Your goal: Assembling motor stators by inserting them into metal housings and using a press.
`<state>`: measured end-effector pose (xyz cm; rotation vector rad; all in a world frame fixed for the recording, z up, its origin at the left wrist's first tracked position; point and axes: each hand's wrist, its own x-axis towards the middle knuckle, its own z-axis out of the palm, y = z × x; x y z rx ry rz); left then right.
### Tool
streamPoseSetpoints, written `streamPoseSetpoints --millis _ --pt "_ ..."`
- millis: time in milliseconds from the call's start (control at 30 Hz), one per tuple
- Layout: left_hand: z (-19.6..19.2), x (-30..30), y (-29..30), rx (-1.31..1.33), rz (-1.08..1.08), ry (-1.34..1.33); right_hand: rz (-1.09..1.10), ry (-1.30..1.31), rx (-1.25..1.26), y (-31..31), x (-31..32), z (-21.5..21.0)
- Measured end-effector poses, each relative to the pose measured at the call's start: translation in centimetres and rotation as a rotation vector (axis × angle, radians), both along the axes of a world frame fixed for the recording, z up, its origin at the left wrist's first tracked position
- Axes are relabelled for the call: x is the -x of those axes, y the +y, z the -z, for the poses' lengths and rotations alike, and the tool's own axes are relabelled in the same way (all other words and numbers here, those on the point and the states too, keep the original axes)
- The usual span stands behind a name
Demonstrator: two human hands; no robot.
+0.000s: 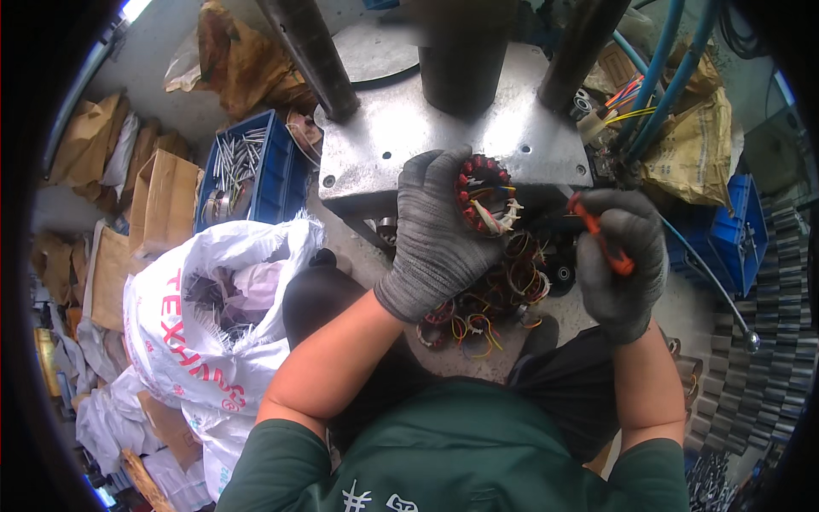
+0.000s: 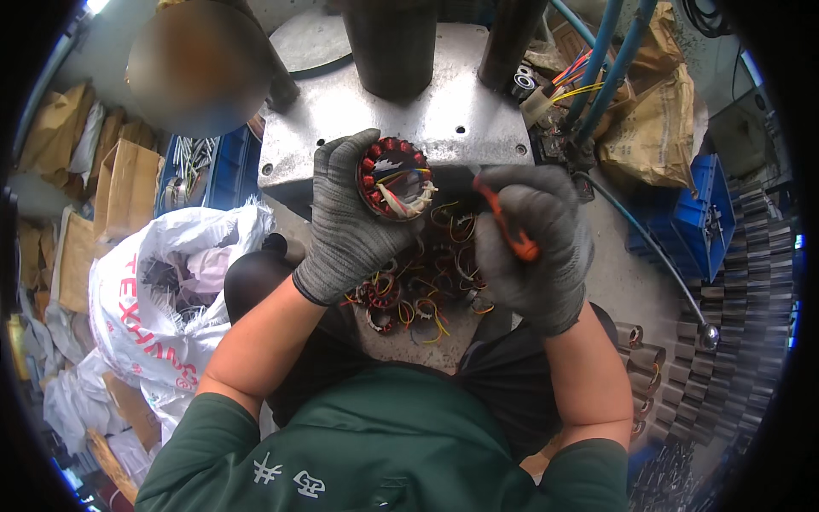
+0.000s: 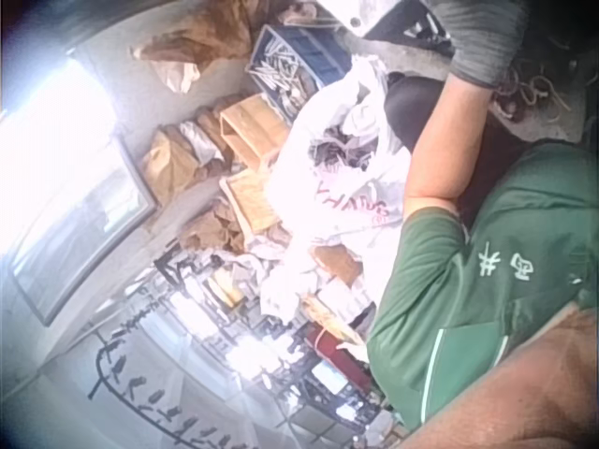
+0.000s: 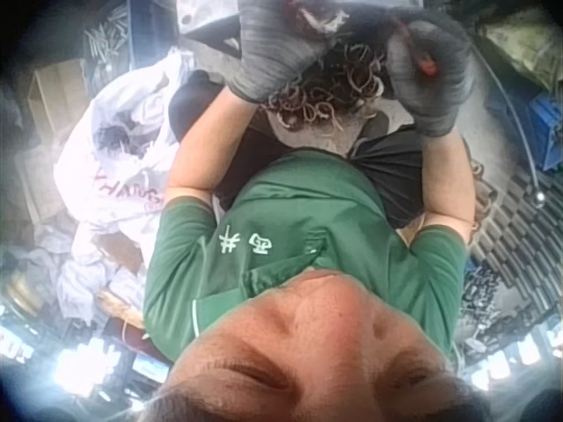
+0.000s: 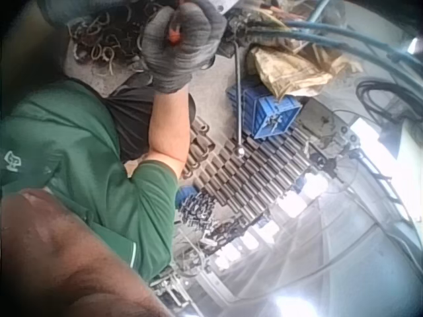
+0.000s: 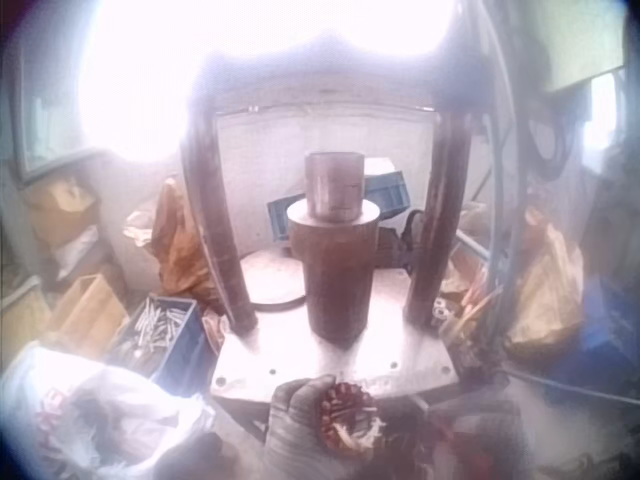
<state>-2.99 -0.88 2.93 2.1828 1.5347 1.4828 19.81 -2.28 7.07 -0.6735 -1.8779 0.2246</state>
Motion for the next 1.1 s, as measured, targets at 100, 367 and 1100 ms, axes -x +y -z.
streamPoseSetpoints --millis 100,367,1100 --pt "-0.9 -0.1 -0.2 0.082 0.025 -0.060 0.406 -0.136 -0.375 4.3 -1.9 0.5" --pt "1.7 1.1 1.1 0.265 0.316 -0.730 0.217 -0.058 0.158 9.5 -3.9 6.0" --pt "-24.2 0.8 17.5 -0.213 0.461 -0.470 0.255 -0.338 0.356 11.3 -3.8 5.8"
